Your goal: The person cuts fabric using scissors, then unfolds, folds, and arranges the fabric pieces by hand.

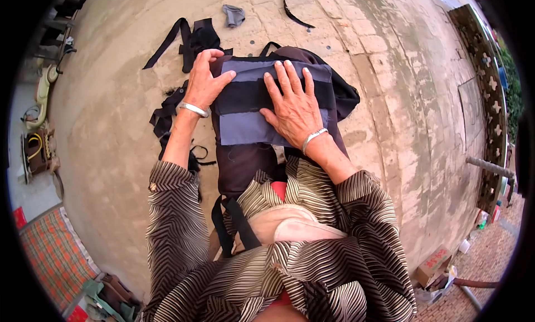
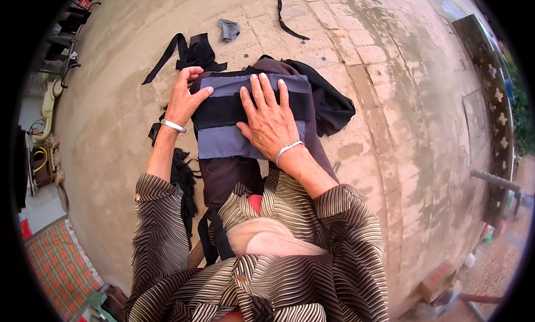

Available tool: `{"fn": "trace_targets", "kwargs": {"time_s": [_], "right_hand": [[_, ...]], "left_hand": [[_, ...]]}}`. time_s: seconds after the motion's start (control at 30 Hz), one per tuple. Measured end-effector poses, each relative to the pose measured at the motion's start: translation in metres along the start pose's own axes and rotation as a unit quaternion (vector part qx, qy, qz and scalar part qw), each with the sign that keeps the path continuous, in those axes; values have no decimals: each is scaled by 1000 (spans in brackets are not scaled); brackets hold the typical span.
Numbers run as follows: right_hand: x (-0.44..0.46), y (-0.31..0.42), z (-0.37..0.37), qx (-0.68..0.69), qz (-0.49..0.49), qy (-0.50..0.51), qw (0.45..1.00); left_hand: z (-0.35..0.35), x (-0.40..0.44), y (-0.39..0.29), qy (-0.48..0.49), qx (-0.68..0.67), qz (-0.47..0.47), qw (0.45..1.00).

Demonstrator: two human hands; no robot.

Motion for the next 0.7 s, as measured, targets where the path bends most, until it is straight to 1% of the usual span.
{"fn": "trace_targets", "kwargs": {"time_s": [0.03,0.07,0.13,0.17,0.2,0.27,0.3,0.33,0.4,0.47,0.53,0.6,0.63,0.67,0.7], "right_hand": [[0,0,0,0,1,2,1000],[0,-1,1,3,0,-1,1000],[-1,-1,0,-18,-1,5,1000],[-1,-1,-1,-12,0,3,1000],[-1,-1,0,-12,-1,6,1000],[-2,-1,0,-13,3,2,1000],[-1,0,-1,-10,4,-2,1000],[-1,0,-2,-9,5,-5,1000],[-1,-1,-4,-9,3,-11,1000],[-1,-1,-6,-31,3,-12,999],[-3,-2,-4,-6,-2,-21,1000],[-2,-3,-6,-52,6,-37,998],[-3,-3,-6,-49,10,-33,998],[-3,-3,-4,-54,12,-34,998],[-4,-4,-5,-47,12,-36,998]], "left_hand": [[4,-7,-3,-39,-9,15,999],[5,-16,-7,-39,-5,14,999],[9,-42,-1,-71,-41,125,989],[13,-53,-5,-106,-22,104,989],[15,-62,-13,-105,-19,107,988],[15,-70,-26,-36,-27,159,986],[10,-71,-25,-10,-25,161,987],[7,-72,-26,-18,-19,166,986],[4,-69,-25,-30,34,139,989],[1,-67,-23,-20,49,124,991],[-1,-68,-28,-6,64,113,992],[-3,-69,-29,6,31,139,990],[-5,-68,-29,10,32,134,990],[-11,-68,-26,20,-94,130,987],[-16,-67,-26,29,-218,126,967]]}}
Point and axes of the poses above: each hand's wrist, its own x-axis towards the middle knuckle, its own z-axis out of the back of the hand, y = z × x, the point moved 5 cm from there along x, towards the middle knuckle, and after that the axes turned 5 degrees about y, right-handed, at the moved point
